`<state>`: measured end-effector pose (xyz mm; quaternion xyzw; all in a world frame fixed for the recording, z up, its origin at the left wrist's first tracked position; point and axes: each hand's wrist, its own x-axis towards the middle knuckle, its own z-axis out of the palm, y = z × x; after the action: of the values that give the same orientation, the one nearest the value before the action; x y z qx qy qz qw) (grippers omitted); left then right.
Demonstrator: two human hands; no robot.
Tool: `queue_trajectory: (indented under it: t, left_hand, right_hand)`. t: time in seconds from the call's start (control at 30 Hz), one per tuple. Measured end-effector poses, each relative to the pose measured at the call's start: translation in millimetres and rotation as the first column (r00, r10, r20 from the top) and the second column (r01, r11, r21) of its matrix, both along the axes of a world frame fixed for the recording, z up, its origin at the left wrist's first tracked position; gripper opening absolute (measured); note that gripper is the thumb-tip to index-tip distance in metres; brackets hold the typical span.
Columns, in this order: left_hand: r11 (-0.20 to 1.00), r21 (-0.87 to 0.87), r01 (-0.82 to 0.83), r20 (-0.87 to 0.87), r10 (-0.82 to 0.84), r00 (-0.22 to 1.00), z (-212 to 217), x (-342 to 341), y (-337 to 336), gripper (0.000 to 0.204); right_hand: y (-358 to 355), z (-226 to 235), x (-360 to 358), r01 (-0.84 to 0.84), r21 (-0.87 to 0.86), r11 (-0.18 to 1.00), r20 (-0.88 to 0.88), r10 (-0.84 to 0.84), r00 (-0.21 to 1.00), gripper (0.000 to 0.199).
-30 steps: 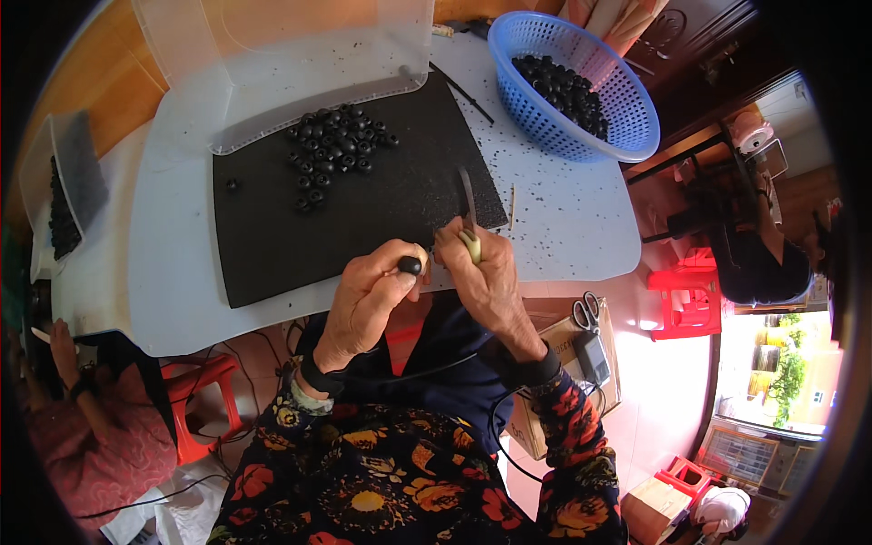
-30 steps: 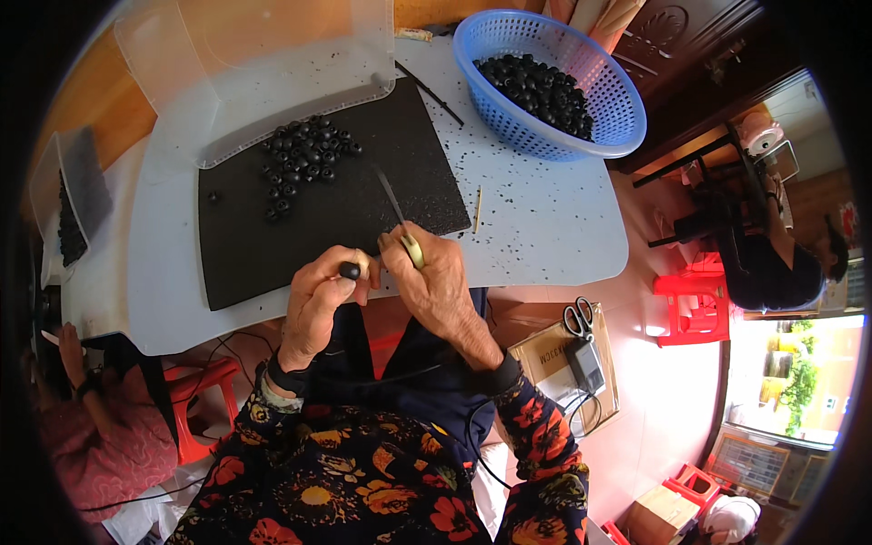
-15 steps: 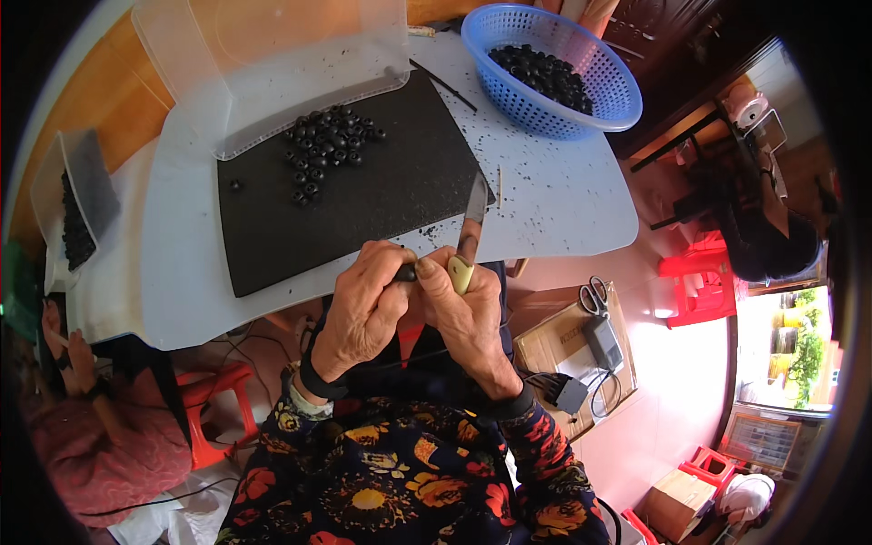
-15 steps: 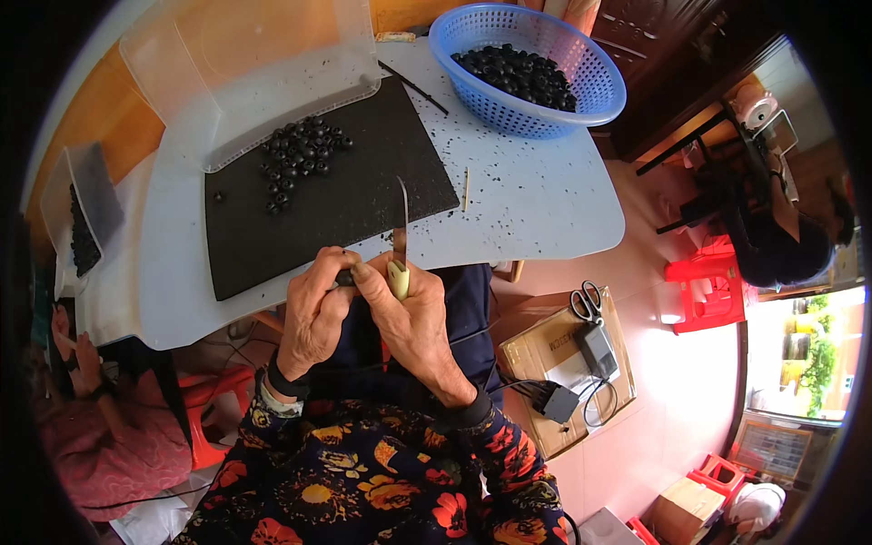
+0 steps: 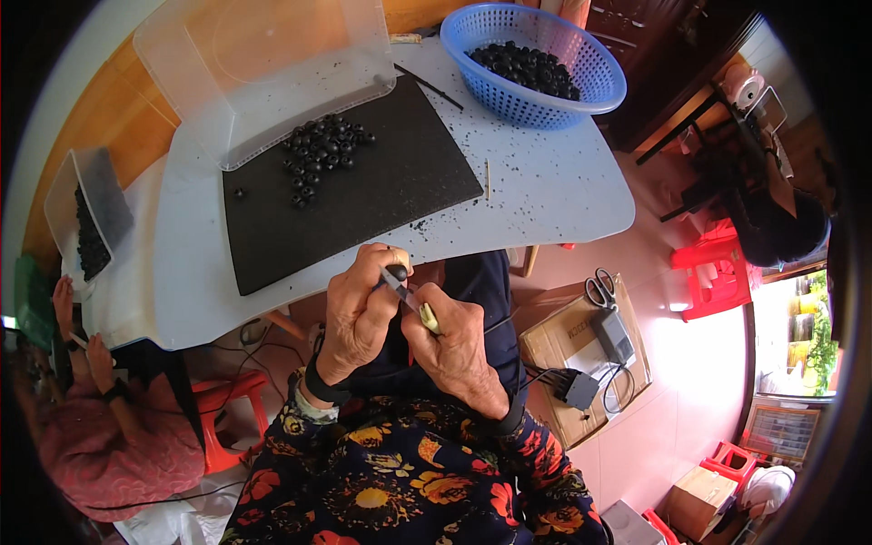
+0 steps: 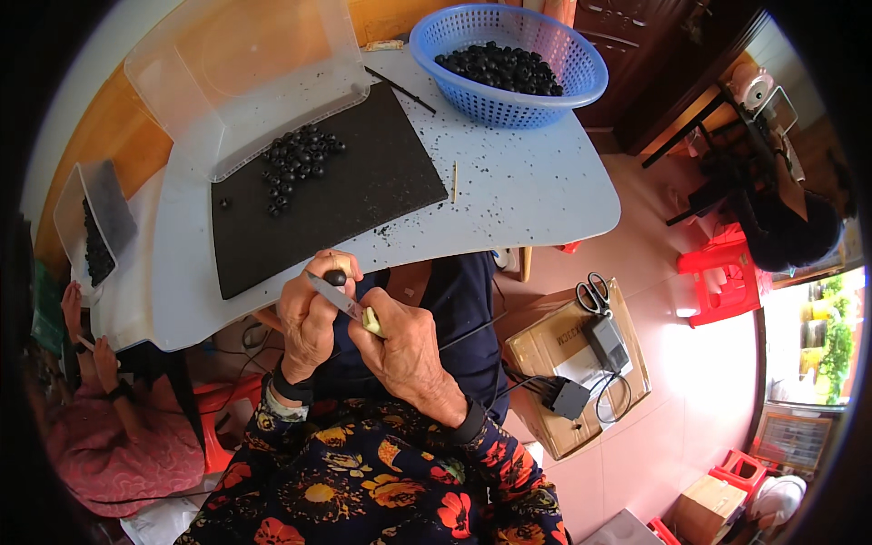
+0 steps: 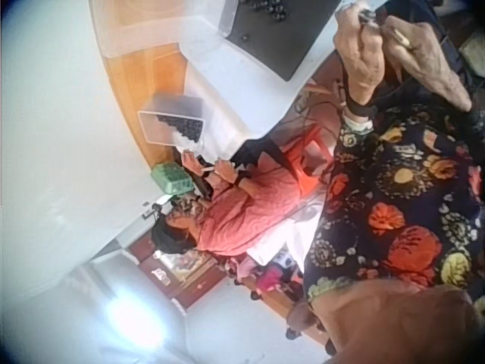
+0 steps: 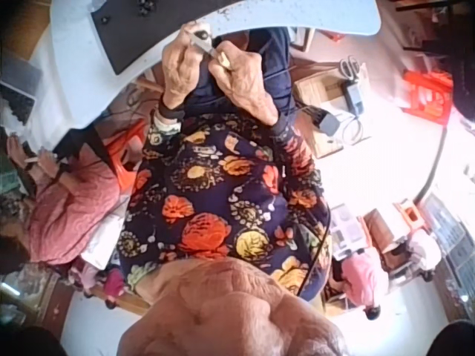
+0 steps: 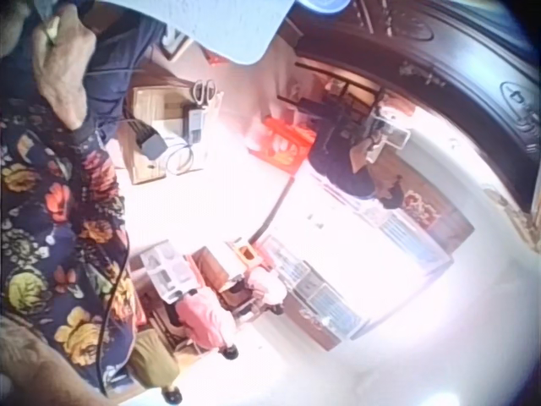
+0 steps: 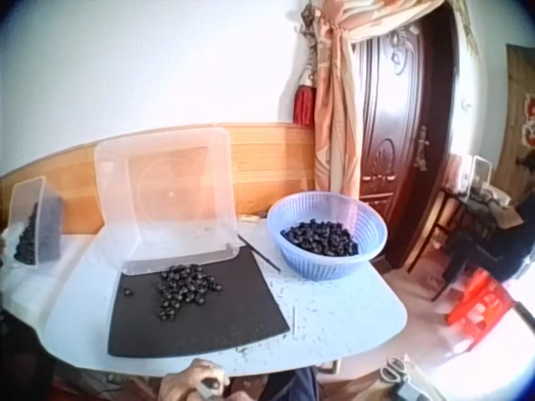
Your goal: The person is using a knife and a small stick to remove pits from small black fruits on a board.
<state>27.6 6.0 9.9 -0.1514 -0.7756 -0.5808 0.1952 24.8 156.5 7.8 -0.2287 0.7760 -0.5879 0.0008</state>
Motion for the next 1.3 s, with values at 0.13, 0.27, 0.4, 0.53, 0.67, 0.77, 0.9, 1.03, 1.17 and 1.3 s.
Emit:
queue_trajectory:
  t: [0.13,0.27,0.4,0.53,0.67,0.77,0.9,1.03,1.17,1.3]
  left_hand:
    - [0.999,0.043,0.003,0.052,-0.005,0.999,-2,1,2,0.018]
    - [0.999,-0.048,-0.026,0.013,0.026,1.0,-3,-1,-1,0.017]
    - [0.998,-0.06,-0.036,-0.009,0.035,0.999,-1,-3,4,0.015]
    - [0.996,-0.045,-0.073,0.001,0.073,0.997,-3,-5,5,0.014]
    - [0.995,0.005,-0.103,0.024,0.103,0.994,-2,-6,7,0.015]
    - [0.995,-0.024,-0.095,-0.041,0.094,0.995,-8,-10,4,0.016]
    - [0.991,-0.069,-0.111,-0.079,0.105,0.991,-6,-12,5,0.018]
    - [0.992,-0.058,-0.113,-0.047,0.11,0.993,-4,-11,7,0.019]
    - [0.993,-0.034,-0.109,-0.036,0.108,0.994,-5,-11,6,0.019]
    - [0.994,-0.014,-0.108,-0.033,0.108,0.994,-5,-13,8,0.018]
  right_hand:
    - [4,3,-3,0.006,0.032,0.999,-0.035,-0.005,0.999,0.017]
    - [7,3,-9,0.005,0.07,0.998,-0.071,0.0,0.998,0.018]
    - [5,1,-13,0.0,0.057,0.998,-0.054,0.003,0.999,0.018]
    - [3,1,-16,-0.009,0.042,0.999,-0.044,0.011,0.999,0.018]
    - [1,1,-19,-0.006,0.062,0.998,-0.034,0.008,0.999,0.018]
    - [0,1,-20,-0.012,0.06,0.998,-0.027,0.013,1.0,0.018]
    - [1,0,-21,-0.009,0.064,0.998,-0.026,0.011,1.0,0.017]
    - [2,-2,-21,0.001,0.069,0.998,-0.046,0.002,0.999,0.017]
    - [0,2,-20,-0.012,0.061,0.998,-0.028,0.013,1.0,0.017]
    - [0,4,-21,-0.003,0.038,0.999,-0.029,0.004,1.0,0.016]
